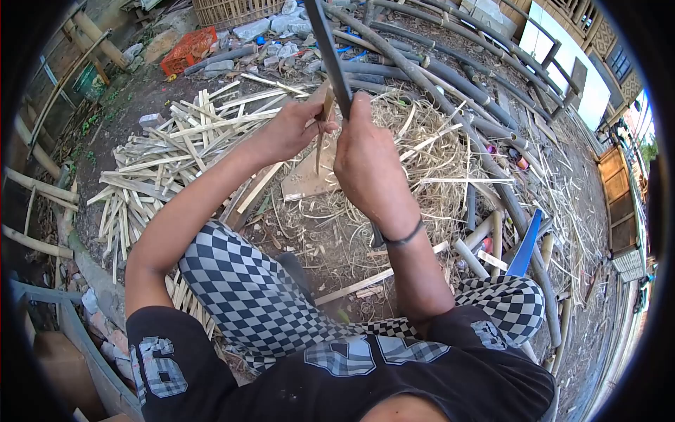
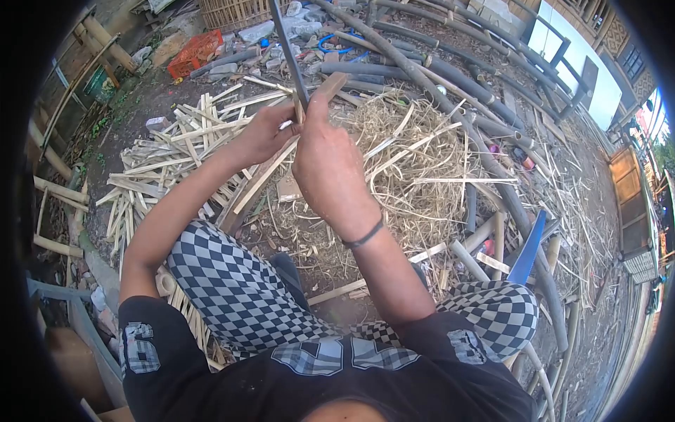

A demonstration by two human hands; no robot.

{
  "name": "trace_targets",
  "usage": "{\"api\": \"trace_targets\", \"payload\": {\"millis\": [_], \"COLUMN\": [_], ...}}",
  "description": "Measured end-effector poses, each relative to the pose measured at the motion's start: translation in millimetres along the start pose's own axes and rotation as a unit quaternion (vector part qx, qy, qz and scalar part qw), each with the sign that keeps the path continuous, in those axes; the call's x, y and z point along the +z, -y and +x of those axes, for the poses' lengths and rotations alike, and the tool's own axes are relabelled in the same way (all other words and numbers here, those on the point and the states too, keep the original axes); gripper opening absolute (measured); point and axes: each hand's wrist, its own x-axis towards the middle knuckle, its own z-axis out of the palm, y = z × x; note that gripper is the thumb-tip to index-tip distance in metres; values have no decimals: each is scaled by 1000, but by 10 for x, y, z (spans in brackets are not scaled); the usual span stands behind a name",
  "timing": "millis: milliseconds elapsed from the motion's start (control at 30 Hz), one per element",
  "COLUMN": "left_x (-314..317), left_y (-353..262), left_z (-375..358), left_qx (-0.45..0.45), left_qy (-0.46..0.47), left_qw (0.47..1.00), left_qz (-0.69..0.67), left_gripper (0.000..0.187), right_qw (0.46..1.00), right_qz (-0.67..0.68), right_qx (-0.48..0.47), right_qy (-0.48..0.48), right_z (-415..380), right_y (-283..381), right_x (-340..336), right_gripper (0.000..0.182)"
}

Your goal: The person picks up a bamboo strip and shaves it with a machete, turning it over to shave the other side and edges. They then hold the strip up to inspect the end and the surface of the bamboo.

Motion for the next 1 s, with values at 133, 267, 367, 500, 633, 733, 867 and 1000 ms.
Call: {"api": "trace_targets", "payload": {"millis": [133, 267, 367, 500, 633, 733, 867, 1000], "left_x": [-94, -173, 15, 3, 2, 66, 119, 210], "left_y": [-160, -206, -11, 5, 56, 52, 12, 55], "left_z": [8, 23, -19, -33, -46, -10, 0, 62], "left_qx": [-32, -39, -45, -53, -12, -25, -58, -63], "left_qy": [19, 14, -8, 25, -24, -70, -66, -130], "left_qw": [999, 999, 999, 997, 999, 992, 992, 985], "left_qz": [-10, -6, -4, -40, -37, -99, -91, -97], "left_gripper": [19, 22, 24, 25, 26, 22, 31, 24], "right_qw": [1000, 999, 1000, 1000, 963, 925, 983, 993], "right_qz": [-3, 4, -11, 15, 230, 343, 182, 65], "right_qx": [-16, 19, 0, -5, 24, 70, 18, -35], "right_qy": [6, 26, 22, 26, 139, 147, 14, -96], "right_z": [41, 0, 74, 14, 79, 149, 143, 202], "right_y": [27, 44, -79, -160, -192, -311, -285, -247], "right_x": [-138, -35, 74, -5, -119, -23, 211, 292], "right_gripper": [26, 26, 23, 23, 17, 18, 19, 20]}}
